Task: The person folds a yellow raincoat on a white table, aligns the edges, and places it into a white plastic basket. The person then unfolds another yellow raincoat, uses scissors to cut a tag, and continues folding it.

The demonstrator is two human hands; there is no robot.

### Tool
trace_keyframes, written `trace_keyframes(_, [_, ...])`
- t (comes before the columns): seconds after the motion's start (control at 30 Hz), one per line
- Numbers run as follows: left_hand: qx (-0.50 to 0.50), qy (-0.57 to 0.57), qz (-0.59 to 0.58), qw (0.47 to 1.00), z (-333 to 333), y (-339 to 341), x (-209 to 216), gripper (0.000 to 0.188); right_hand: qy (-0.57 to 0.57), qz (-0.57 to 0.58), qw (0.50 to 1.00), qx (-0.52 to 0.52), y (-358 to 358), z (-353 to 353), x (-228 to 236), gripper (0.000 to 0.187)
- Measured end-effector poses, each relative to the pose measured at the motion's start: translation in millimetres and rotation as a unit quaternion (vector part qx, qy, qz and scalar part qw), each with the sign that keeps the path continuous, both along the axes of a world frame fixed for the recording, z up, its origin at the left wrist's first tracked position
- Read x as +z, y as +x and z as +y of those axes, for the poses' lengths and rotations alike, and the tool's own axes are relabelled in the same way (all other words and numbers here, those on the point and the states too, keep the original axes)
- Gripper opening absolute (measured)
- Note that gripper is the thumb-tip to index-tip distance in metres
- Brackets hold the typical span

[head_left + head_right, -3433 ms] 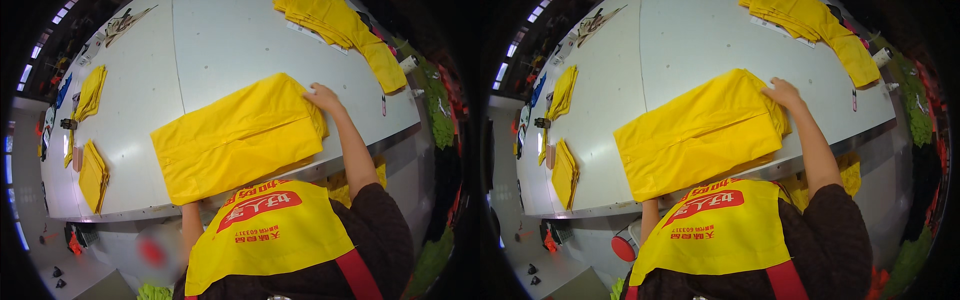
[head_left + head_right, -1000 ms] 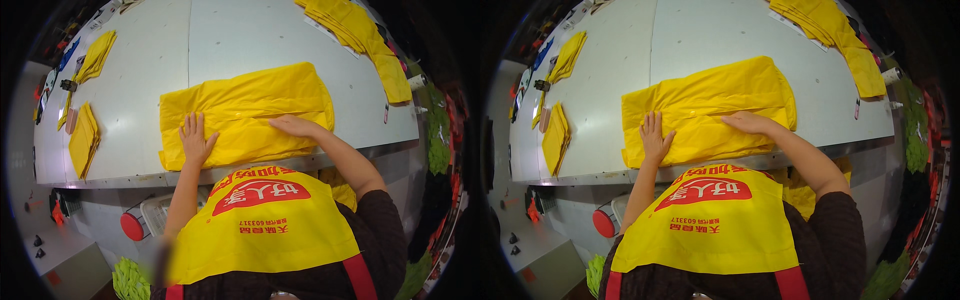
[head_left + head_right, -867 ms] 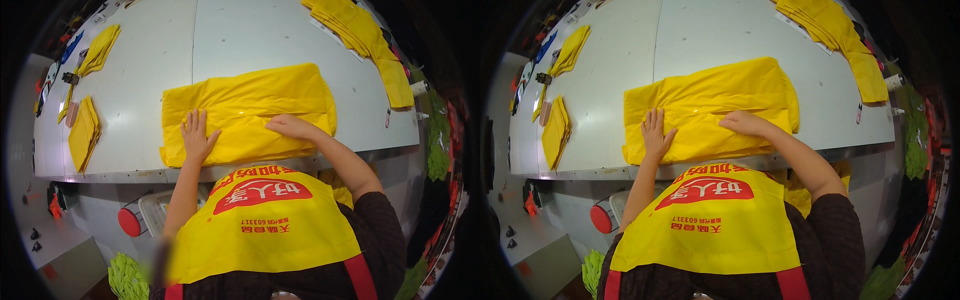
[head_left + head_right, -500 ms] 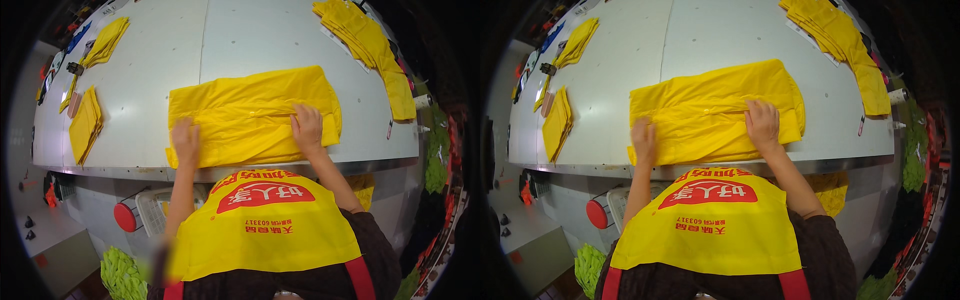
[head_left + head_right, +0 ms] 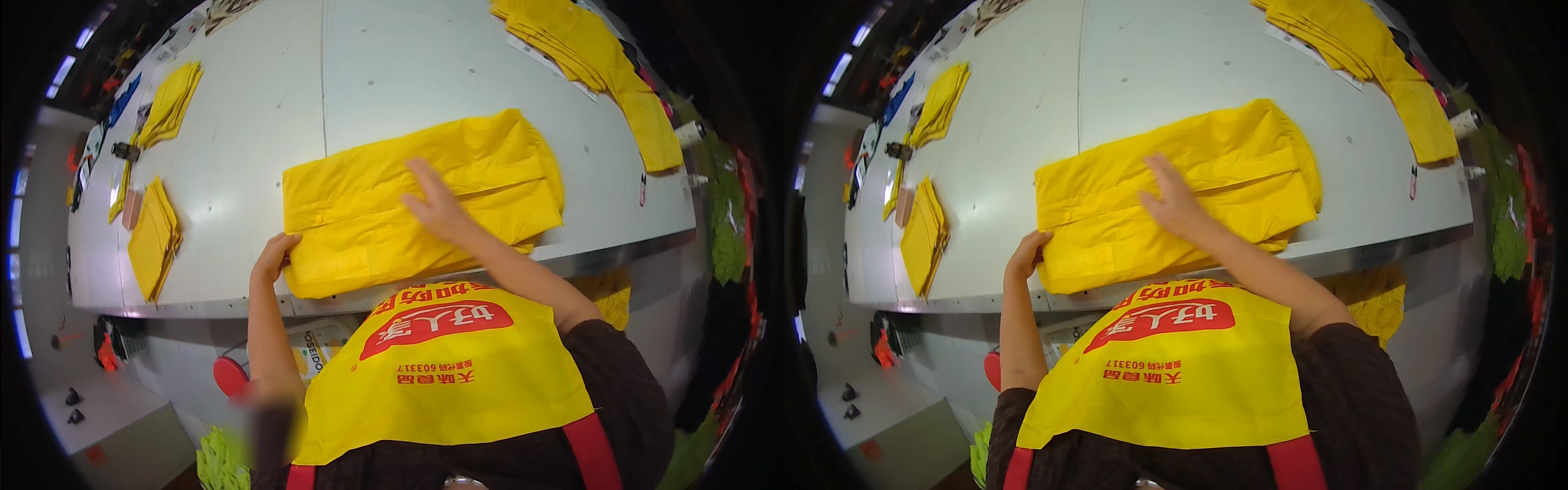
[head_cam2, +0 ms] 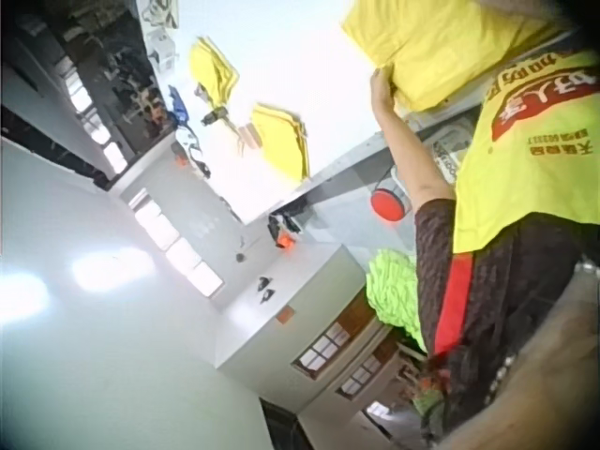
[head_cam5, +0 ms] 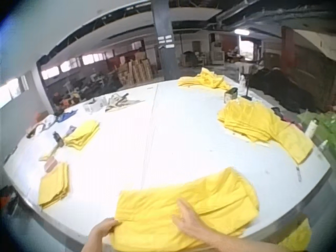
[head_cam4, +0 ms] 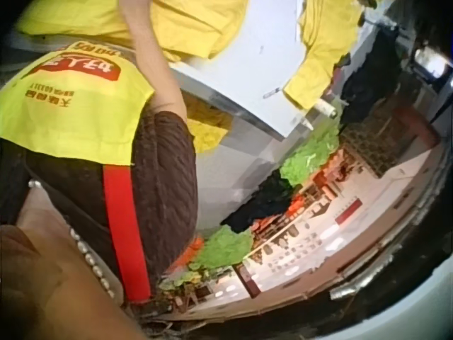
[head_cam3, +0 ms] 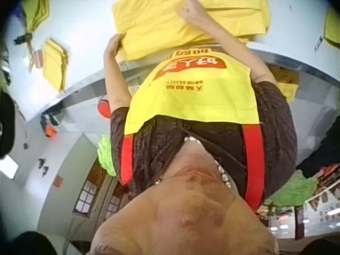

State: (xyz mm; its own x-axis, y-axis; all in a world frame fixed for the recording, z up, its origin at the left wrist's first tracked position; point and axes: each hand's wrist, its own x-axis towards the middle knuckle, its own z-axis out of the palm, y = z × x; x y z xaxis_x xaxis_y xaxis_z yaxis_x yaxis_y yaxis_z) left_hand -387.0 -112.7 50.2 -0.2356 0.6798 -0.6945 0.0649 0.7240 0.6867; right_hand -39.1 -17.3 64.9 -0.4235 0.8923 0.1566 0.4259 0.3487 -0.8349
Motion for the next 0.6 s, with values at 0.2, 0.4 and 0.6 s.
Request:
trace_keyframes(0.2, [0.092,0.160,-0.212,0.960,4,20,40,0.045,-0.135,0.171,0.974,-0.056,-27,-9,-60,0.061])
trace_keyframes(0.4, [-0.019,0.274,-0.140,0.951,76,195,201,0.025,-0.366,0.509,0.778,-0.042,-29,-12,-75,0.052])
trace_keyframes(0.6, [-0.418,0.463,0.231,0.747,95,285,124,0.041,-0.547,0.579,0.604,-0.039,24,-23,-1,0.044])
